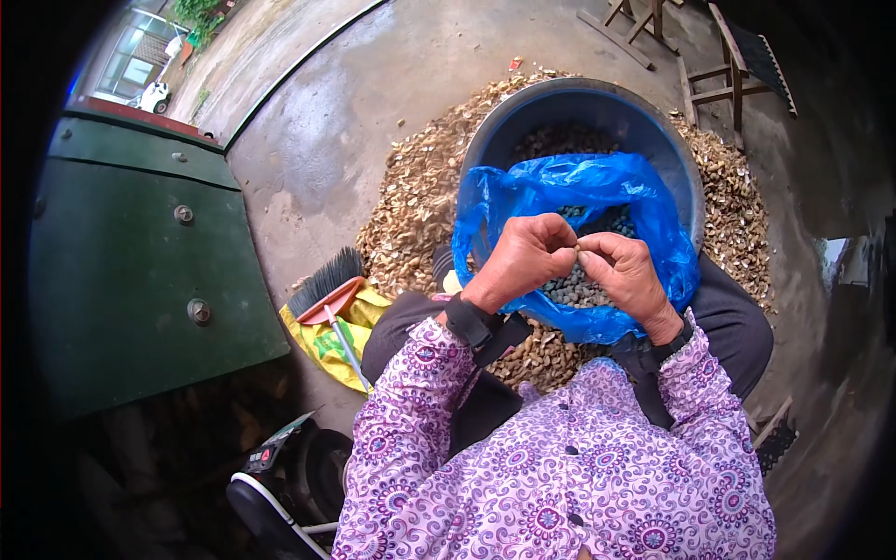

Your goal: The person sits on the ground and shells peanuts by hand, placing the kernels into a blue plastic bag and discarding the shells onto the floor. The task continues throughout the clip with repetitive hand motions.

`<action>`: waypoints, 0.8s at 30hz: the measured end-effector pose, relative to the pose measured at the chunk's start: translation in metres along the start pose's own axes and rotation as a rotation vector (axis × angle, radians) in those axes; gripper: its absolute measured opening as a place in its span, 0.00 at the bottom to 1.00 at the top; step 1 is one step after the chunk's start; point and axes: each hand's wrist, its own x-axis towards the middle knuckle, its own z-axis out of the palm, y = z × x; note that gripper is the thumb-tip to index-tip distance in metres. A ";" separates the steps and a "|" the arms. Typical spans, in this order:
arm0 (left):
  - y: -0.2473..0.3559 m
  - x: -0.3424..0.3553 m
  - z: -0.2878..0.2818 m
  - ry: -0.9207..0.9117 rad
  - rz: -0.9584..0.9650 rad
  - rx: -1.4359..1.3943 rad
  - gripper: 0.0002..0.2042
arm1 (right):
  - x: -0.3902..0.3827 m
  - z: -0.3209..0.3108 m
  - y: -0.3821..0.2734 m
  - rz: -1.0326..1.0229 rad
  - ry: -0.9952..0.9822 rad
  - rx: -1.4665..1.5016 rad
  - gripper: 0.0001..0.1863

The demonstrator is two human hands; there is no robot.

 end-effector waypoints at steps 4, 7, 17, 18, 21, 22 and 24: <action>-0.001 0.002 0.005 0.012 0.022 0.090 0.04 | -0.003 -0.001 -0.001 -0.046 0.024 -0.081 0.07; -0.008 0.005 0.010 0.060 0.051 0.076 0.03 | -0.004 0.002 0.000 -0.121 0.090 -0.158 0.06; -0.001 0.010 0.022 0.029 -0.139 0.095 0.03 | -0.012 0.000 0.016 -0.013 0.128 -0.079 0.05; 0.000 0.009 0.020 -0.003 -0.122 0.083 0.03 | -0.013 0.003 0.020 -0.001 0.119 -0.029 0.06; -0.006 0.008 0.016 -0.046 -0.144 0.054 0.03 | -0.018 0.006 0.022 -0.037 0.131 0.019 0.07; -0.008 0.009 0.016 -0.061 -0.166 0.032 0.04 | -0.021 0.005 0.024 -0.049 0.125 0.035 0.07; -0.017 0.012 0.019 -0.112 -0.202 0.033 0.04 | -0.027 0.003 0.034 -0.061 0.114 0.014 0.06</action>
